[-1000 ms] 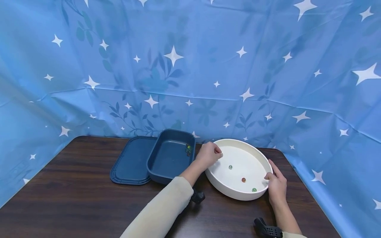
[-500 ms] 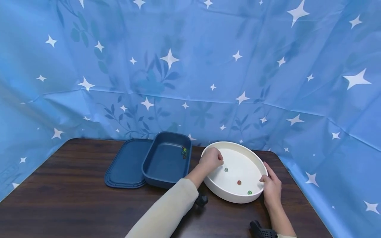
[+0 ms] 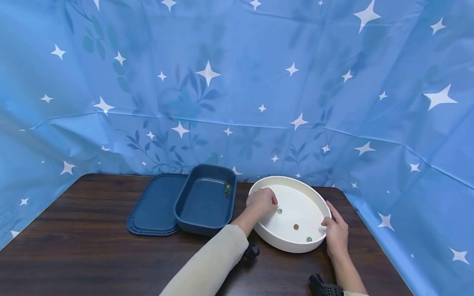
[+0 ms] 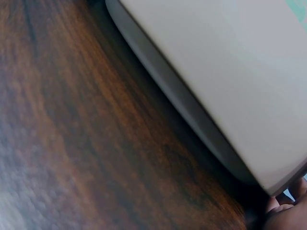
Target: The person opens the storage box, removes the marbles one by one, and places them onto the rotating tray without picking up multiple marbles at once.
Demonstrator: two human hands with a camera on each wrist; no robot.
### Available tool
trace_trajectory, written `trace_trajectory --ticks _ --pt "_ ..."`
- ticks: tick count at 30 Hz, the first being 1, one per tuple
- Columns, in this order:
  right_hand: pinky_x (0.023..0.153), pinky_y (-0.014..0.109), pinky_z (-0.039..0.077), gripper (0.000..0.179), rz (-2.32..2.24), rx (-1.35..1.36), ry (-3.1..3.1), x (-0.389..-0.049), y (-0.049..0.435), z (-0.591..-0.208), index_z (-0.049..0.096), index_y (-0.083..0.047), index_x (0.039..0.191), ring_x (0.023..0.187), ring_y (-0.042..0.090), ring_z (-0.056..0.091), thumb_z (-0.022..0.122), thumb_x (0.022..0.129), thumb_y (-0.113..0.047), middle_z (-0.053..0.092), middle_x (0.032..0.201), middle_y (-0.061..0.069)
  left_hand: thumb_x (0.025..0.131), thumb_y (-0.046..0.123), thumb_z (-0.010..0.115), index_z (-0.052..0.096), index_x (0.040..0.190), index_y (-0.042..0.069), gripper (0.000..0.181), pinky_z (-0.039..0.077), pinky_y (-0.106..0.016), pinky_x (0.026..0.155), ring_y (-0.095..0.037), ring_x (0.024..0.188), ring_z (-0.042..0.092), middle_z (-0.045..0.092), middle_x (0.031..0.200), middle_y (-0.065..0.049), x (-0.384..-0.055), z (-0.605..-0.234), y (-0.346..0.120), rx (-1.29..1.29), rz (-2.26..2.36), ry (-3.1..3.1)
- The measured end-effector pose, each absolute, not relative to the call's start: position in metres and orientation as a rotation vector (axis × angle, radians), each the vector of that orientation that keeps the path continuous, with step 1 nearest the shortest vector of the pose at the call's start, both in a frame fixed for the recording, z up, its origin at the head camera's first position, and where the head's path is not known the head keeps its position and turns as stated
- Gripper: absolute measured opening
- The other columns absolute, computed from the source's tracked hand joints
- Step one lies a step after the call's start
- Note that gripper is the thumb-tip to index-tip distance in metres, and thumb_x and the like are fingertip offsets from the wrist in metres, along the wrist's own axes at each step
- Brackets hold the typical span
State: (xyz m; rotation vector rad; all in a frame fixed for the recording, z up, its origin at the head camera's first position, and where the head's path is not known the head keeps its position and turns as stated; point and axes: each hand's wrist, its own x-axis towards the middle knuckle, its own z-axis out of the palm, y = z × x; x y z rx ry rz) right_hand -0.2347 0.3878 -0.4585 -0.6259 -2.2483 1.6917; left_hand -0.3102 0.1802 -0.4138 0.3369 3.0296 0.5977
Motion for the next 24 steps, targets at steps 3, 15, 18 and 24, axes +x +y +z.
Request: trace_trajectory --ticks 3,15,18,24 --pt "0.124 0.050 0.024 0.077 1.686 -0.638 -2.253 -0.2336 0.3878 -0.4588 0.024 -0.019 0.161 0.157 0.030 0.019 0.034 0.089 0.005 0.016 0.170 0.003 0.087 0.028 0.077 0.075 0.077 0.034 0.012 0.051 -0.025 0.068 -0.008 0.078 0.066 0.073 0.084 0.017 -0.3097 -0.4150 0.1813 0.354 0.555 3.024" --pt "0.125 0.049 0.023 0.077 1.683 -0.642 -2.250 -0.2348 0.3879 -0.4605 0.024 -0.019 0.161 0.157 0.029 0.018 0.034 0.089 0.005 0.017 0.170 0.003 0.089 0.030 0.075 0.076 0.080 0.032 0.010 0.051 -0.026 0.070 -0.008 0.075 0.064 0.072 0.082 0.016 -0.3071 -0.4162 0.1803 0.376 0.532 3.005" --pt "0.124 0.049 0.024 0.076 1.682 -0.642 -2.259 -0.2344 0.3878 -0.4609 0.024 -0.019 0.161 0.157 0.029 0.018 0.034 0.090 0.005 0.017 0.170 0.003 0.090 0.031 0.074 0.076 0.079 0.032 0.011 0.050 -0.026 0.068 -0.008 0.073 0.062 0.072 0.081 0.016 -0.3062 -0.4169 0.1794 0.381 0.532 3.007" --pt "0.124 0.051 0.023 0.075 1.686 -0.629 -2.243 -0.2340 0.3882 -0.4594 0.026 -0.018 0.161 0.157 0.031 0.018 0.034 0.090 0.005 0.017 0.170 0.004 0.090 0.029 0.074 0.076 0.082 0.032 0.008 0.049 -0.026 0.067 -0.007 0.073 0.062 0.072 0.082 0.016 -0.3075 -0.4164 0.1792 0.406 0.595 3.018"
